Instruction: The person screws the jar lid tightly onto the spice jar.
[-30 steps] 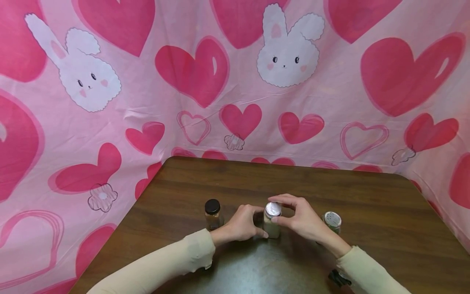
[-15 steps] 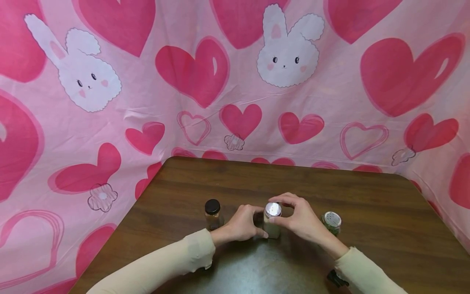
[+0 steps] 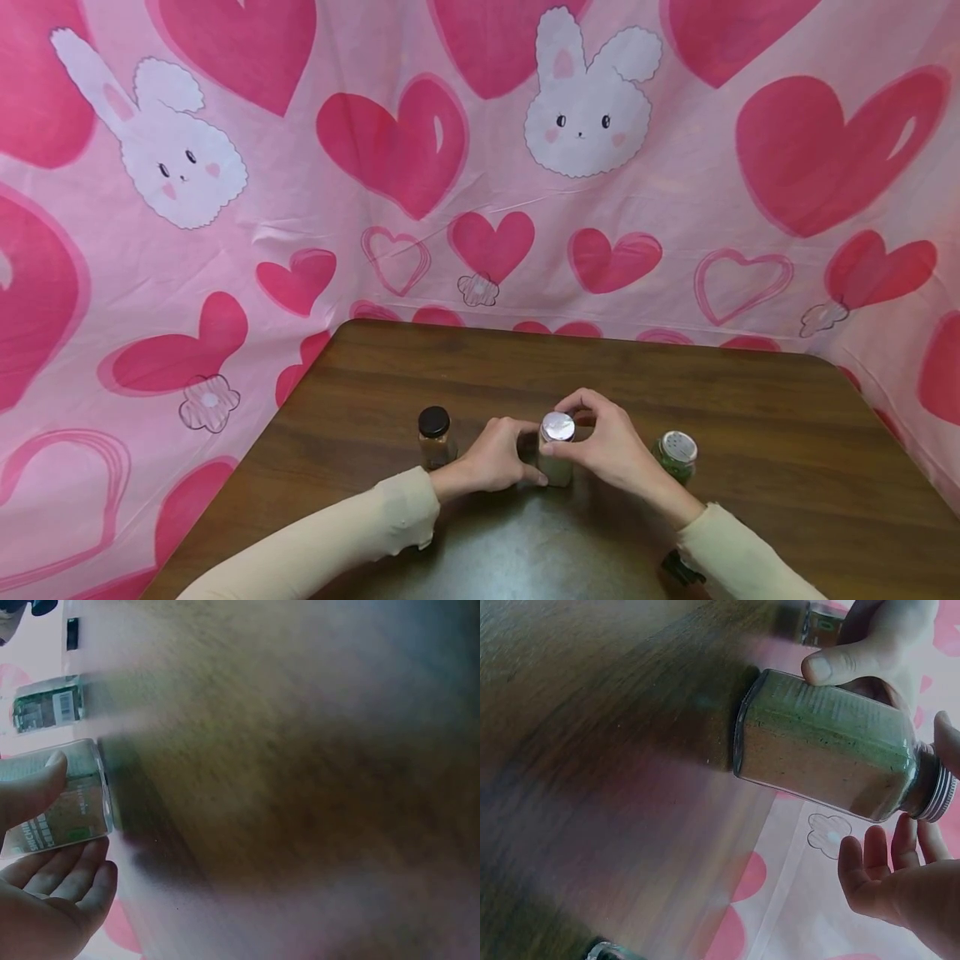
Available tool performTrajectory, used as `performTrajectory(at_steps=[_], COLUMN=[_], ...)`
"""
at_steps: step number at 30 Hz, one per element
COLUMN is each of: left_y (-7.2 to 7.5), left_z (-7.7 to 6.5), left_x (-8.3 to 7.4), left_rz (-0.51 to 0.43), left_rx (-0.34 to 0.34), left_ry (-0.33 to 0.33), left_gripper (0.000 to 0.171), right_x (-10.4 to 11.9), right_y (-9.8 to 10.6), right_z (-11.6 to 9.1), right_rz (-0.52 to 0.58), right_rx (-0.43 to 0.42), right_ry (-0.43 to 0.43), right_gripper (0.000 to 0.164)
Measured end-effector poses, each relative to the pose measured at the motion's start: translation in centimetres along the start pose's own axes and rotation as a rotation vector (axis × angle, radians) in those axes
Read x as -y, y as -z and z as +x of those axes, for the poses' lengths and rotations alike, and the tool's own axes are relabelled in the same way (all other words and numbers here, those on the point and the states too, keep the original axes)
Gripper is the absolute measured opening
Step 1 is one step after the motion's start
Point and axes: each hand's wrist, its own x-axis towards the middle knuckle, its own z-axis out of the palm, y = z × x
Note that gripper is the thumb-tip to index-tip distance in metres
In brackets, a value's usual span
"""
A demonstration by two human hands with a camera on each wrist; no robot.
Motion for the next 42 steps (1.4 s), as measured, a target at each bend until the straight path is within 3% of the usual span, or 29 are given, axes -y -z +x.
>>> performTrajectory(at_steps=[6,10,15,20,33,42], left_y=[0.0,0.0,0.1,0.1,0.1,0.0], left_z=[0.0,0.0,0.0,0.0,0.0,0.0], left_x=[-0.1,-0.2,-0.2,-0.2,-0.1,0.1], left_rz=[0.007,0.009,-0.001,-0.011,-0.006,-0.005], left_rx=[-0.002,0.003,0.013,0.020,0.021,0.018], left_ry=[0.004,0.015,0.016,0.013,0.017,0.007], left_gripper=[0.054,0.055,0.055,0.054,0.056,0.055], right_x=[-0.5,-1.0,-1.1,-1.1,-1.2,-1.2], right_y=[0.3,1.0,1.8,2.1,2.1,1.8], right_z=[0.0,0.1,0.0,-0.1,0.2,0.1], right_rz=[0.031,0.159,0.284,0.319,0.259,0.198], right_rx=[0.033,0.152,0.317,0.397,0.381,0.293], right_ry=[0.029,0.056,0.077,0.075,0.041,0.070], right_gripper=[0.061,0.069,0.065,0.060,0.051,0.048])
